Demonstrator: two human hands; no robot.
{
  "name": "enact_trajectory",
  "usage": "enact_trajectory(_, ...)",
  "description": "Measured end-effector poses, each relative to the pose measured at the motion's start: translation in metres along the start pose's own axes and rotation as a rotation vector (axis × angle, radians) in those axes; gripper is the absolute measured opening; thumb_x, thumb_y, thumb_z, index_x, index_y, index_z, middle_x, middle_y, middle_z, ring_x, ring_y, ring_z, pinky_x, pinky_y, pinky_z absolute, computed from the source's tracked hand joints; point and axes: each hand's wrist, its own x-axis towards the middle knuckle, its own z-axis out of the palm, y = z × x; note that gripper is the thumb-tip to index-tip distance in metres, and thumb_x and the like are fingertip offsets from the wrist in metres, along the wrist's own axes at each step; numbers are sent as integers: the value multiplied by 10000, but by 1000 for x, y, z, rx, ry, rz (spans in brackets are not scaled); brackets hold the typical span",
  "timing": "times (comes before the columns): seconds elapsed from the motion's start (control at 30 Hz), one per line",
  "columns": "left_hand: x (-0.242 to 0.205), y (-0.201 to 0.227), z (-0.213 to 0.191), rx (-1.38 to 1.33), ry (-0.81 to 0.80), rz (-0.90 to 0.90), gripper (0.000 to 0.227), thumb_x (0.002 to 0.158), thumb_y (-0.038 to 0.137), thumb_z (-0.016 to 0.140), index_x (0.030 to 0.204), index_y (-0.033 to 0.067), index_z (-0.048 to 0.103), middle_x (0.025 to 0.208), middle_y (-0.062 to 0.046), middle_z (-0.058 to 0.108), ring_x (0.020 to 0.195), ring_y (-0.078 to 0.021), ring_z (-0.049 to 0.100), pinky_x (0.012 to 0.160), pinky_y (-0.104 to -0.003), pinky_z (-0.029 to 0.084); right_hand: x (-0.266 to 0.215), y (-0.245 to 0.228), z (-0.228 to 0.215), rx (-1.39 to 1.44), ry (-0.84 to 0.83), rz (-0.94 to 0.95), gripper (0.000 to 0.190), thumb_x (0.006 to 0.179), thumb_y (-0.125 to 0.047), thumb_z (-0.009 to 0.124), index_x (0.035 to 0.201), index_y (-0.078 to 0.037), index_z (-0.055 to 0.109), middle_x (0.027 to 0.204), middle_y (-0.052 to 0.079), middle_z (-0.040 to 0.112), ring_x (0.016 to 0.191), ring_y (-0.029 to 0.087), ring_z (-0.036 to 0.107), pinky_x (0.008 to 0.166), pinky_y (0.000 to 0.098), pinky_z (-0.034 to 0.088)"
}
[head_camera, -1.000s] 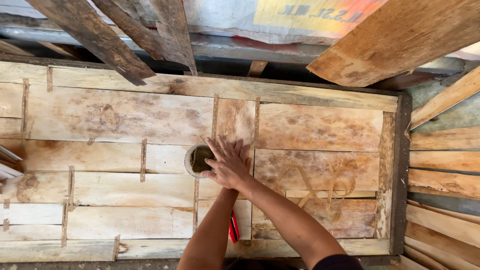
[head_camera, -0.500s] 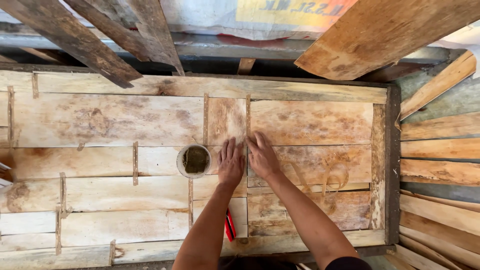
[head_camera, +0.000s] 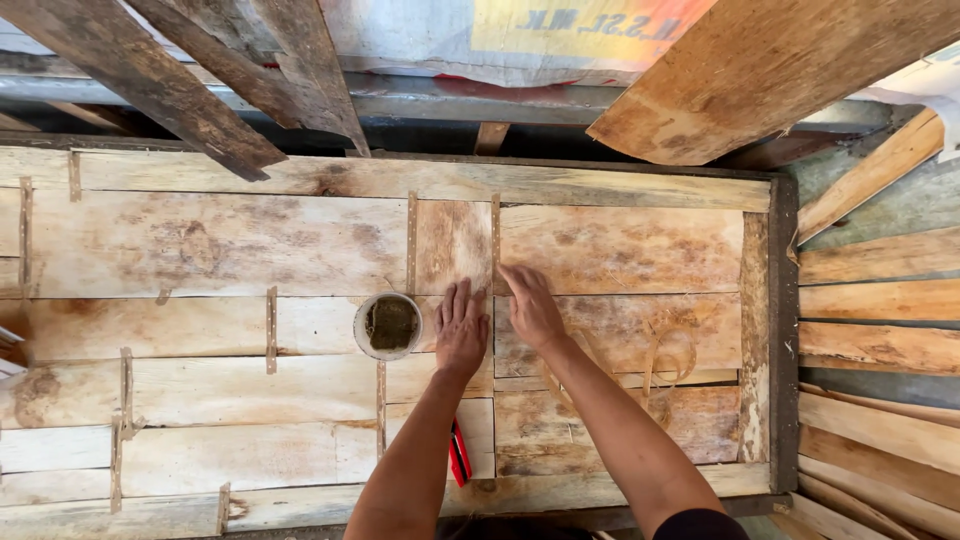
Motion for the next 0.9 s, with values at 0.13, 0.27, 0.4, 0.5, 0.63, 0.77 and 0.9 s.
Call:
enact_trajectory(0.13,1,0,-1,-4,-4,-3,540,992,257,526,1516,158,435,1667,-103,262,1549,-321,187,1233,-502,164,34,-15,-16,-19,142,-89,510,885,28,610,1393,-10,618,1279,181,661,1157,318,618,1029,433,538)
enact_trajectory(0.27,2,1,-4,5,-28,5,522,1020,269,500,1522,148,423,1665,-116,248,1549,-330,175,1232,-511,155,61,-29,-29,314,-101,558,178,977,-162,707,943,-55,569,965,116,669,827,205,667,776,353,617)
enact_trajectory(0.4,3,-1,1,18,-10,11,510,1031,276,493,1520,151,427,1664,-119,247,1544,-331,180,1226,-513,156,55,13,2,243,-134,406,341,861,-233,807,873,-111,489,857,39,556,748,163,609,684,277,594)
enact_trajectory(0.5,2,2,-3,19,-23,-10,518,1013,278,501,1513,158,434,1665,-110,257,1548,-322,186,1229,-509,165,54,28,7,205,-131,246,400,816,-245,838,885,-126,463,833,14,501,735,154,588,661,226,587)
enact_trajectory(0.63,4,0,-1,-1,-6,-2,525,1011,283,511,1514,149,443,1664,-103,270,1551,-326,193,1233,-501,175,57,21,-13,75,-76,35,578,661,-317,960,851,-81,468,777,57,514,709,191,535,638,320,522)
enact_trajectory(0.77,3,-1,2,-2,17,7,512,1010,271,514,1504,148,460,1660,-110,268,1543,-334,202,1221,-519,172,59,26,-3,227,-229,280,464,815,-360,883,889,-133,485,833,14,555,721,132,549,655,289,551)
enact_trajectory(0.9,1,-1,-1,-34,6,-2,499,1011,275,511,1494,161,468,1666,-106,273,1547,-336,203,1228,-521,179,58,24,7,170,-168,331,509,787,-383,882,882,-117,458,839,32,525,713,117,562,625,304,559)
